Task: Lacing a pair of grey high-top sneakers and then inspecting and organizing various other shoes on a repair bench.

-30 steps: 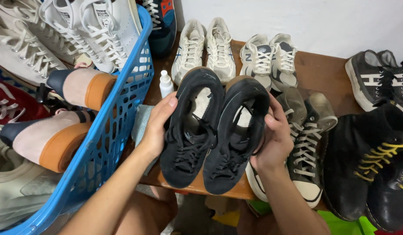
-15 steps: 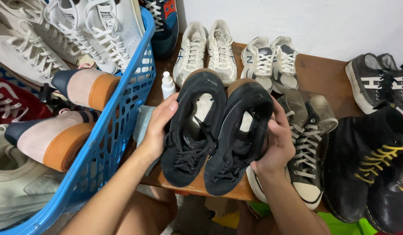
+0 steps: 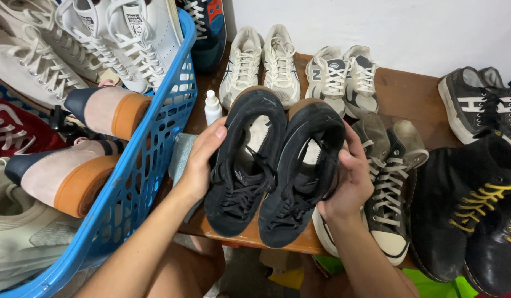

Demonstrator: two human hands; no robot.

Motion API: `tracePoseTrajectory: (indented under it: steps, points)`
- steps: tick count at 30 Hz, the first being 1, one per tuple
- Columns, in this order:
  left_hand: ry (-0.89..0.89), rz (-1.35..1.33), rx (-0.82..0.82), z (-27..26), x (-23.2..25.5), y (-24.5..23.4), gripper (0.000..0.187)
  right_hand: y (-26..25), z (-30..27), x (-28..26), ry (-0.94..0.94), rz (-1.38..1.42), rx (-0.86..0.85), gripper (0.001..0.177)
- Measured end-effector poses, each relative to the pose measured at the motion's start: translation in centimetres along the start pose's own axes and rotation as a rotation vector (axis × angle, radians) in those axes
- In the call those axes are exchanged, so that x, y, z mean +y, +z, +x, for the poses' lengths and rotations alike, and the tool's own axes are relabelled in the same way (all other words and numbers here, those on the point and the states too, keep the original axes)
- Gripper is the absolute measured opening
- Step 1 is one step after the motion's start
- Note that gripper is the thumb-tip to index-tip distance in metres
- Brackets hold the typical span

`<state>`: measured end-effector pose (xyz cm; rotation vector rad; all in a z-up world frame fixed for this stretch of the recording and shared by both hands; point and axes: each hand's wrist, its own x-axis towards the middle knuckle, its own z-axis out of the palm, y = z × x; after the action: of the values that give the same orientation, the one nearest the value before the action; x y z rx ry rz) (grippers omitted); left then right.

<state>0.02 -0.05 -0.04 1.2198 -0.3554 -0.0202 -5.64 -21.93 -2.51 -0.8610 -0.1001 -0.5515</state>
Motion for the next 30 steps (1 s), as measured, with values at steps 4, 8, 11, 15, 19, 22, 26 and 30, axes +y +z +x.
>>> tracePoseTrajectory:
  steps: [4,8,11,15,19,22,26,30]
  points:
    - [-0.008,0.018,0.004,0.0,0.0,-0.1,0.045,-0.2,0.1,0.2,-0.001,-0.020,-0.003,0.062]
    - [-0.017,0.025,0.009,0.0,0.2,0.0,0.046,0.1,0.2,0.1,-0.008,-0.037,-0.007,0.062]
    - [-0.021,0.032,0.011,0.1,0.1,-0.1,0.045,0.2,0.1,0.0,-0.009,-0.025,0.008,0.062]
    - [-0.028,0.006,-0.012,0.3,-0.5,-0.5,0.046,0.1,0.1,0.1,-0.008,-0.023,0.008,0.061]
    - [-0.030,0.019,-0.047,0.2,-0.5,-0.7,0.051,0.8,-0.1,-0.2,-0.002,-0.026,0.020,0.060]
    - [-0.039,-0.012,-0.055,0.3,-0.7,-0.9,0.051,1.1,-0.1,-0.3,-0.004,-0.006,0.027,0.060]
    - [-0.054,-0.003,-0.069,0.4,-0.8,-1.0,0.052,0.9,0.1,-0.2,-0.012,-0.001,0.016,0.060]
    - [-0.060,-0.025,-0.075,0.6,-1.1,-1.1,0.052,0.7,-0.1,-0.2,-0.003,-0.015,0.023,0.060]
